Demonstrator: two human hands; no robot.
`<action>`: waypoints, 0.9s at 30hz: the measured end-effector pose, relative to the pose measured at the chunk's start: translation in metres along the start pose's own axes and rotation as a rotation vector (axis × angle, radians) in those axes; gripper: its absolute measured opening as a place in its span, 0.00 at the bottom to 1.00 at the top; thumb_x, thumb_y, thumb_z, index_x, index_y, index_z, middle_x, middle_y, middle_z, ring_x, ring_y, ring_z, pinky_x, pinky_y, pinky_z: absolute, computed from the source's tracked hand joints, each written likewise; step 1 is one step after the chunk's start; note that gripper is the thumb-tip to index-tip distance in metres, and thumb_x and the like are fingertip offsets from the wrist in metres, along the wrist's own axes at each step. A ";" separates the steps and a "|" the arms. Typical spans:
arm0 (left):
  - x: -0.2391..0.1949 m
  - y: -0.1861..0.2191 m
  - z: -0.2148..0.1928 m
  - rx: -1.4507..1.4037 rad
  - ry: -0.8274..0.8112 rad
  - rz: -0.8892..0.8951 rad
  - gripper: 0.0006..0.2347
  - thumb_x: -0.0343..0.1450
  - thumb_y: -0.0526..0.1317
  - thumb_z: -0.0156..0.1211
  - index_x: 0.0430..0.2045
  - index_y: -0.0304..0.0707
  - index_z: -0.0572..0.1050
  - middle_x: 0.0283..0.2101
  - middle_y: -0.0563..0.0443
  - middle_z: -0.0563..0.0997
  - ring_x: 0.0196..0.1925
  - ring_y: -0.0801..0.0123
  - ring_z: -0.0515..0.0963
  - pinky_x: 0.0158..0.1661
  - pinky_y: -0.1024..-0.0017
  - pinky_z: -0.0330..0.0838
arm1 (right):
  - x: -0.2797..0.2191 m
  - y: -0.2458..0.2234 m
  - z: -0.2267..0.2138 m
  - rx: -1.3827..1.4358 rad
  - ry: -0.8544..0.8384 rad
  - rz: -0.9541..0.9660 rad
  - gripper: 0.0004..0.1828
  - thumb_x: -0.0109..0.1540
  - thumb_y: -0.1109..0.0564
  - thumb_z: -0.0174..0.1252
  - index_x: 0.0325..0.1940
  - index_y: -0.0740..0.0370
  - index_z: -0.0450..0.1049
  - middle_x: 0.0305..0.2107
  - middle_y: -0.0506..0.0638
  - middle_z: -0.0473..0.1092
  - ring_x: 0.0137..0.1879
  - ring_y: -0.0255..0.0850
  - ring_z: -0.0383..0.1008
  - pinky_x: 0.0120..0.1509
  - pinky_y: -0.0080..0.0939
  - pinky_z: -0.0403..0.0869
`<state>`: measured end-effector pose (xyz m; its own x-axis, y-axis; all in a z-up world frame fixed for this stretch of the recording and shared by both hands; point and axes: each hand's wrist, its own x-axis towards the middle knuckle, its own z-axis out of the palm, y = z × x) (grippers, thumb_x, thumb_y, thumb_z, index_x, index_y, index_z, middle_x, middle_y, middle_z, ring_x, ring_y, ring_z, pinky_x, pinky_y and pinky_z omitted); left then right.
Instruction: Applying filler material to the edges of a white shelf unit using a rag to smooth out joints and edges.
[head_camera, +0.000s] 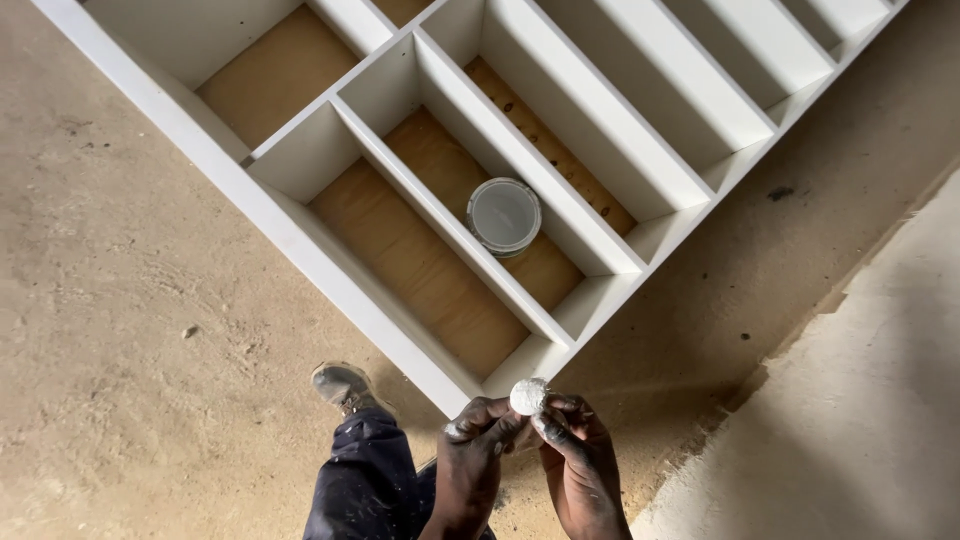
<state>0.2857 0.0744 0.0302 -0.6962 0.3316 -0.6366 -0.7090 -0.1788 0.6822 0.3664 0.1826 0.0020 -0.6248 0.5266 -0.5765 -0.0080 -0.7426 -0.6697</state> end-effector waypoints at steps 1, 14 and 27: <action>0.001 0.004 0.002 -0.011 -0.048 0.032 0.04 0.69 0.33 0.68 0.25 0.30 0.82 0.20 0.47 0.78 0.24 0.68 0.70 0.30 0.69 0.65 | -0.004 -0.007 0.010 -0.015 0.035 0.018 0.14 0.53 0.72 0.66 0.41 0.63 0.79 0.41 0.59 0.80 0.50 0.54 0.79 0.54 0.52 0.77; 0.010 0.016 0.001 -0.137 -0.045 -0.017 0.05 0.72 0.29 0.66 0.24 0.29 0.81 0.16 0.50 0.71 0.21 0.71 0.65 0.28 0.69 0.61 | 0.011 -0.020 0.034 -0.194 0.146 0.181 0.19 0.55 0.72 0.61 0.52 0.78 0.76 0.37 0.71 0.78 0.42 0.58 0.77 0.49 0.50 0.74; 0.057 0.014 -0.046 -0.258 0.097 -0.141 0.02 0.69 0.24 0.63 0.26 0.21 0.79 0.14 0.42 0.70 0.20 0.59 0.72 0.26 0.65 0.66 | 0.036 0.013 0.089 -0.370 0.211 0.142 0.17 0.56 0.69 0.61 0.49 0.79 0.78 0.37 0.70 0.78 0.41 0.55 0.76 0.49 0.47 0.74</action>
<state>0.2311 0.0480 -0.0132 -0.5877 0.2816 -0.7585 -0.7958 -0.3706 0.4790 0.2749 0.1553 0.0145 -0.4264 0.5312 -0.7321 0.3706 -0.6358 -0.6771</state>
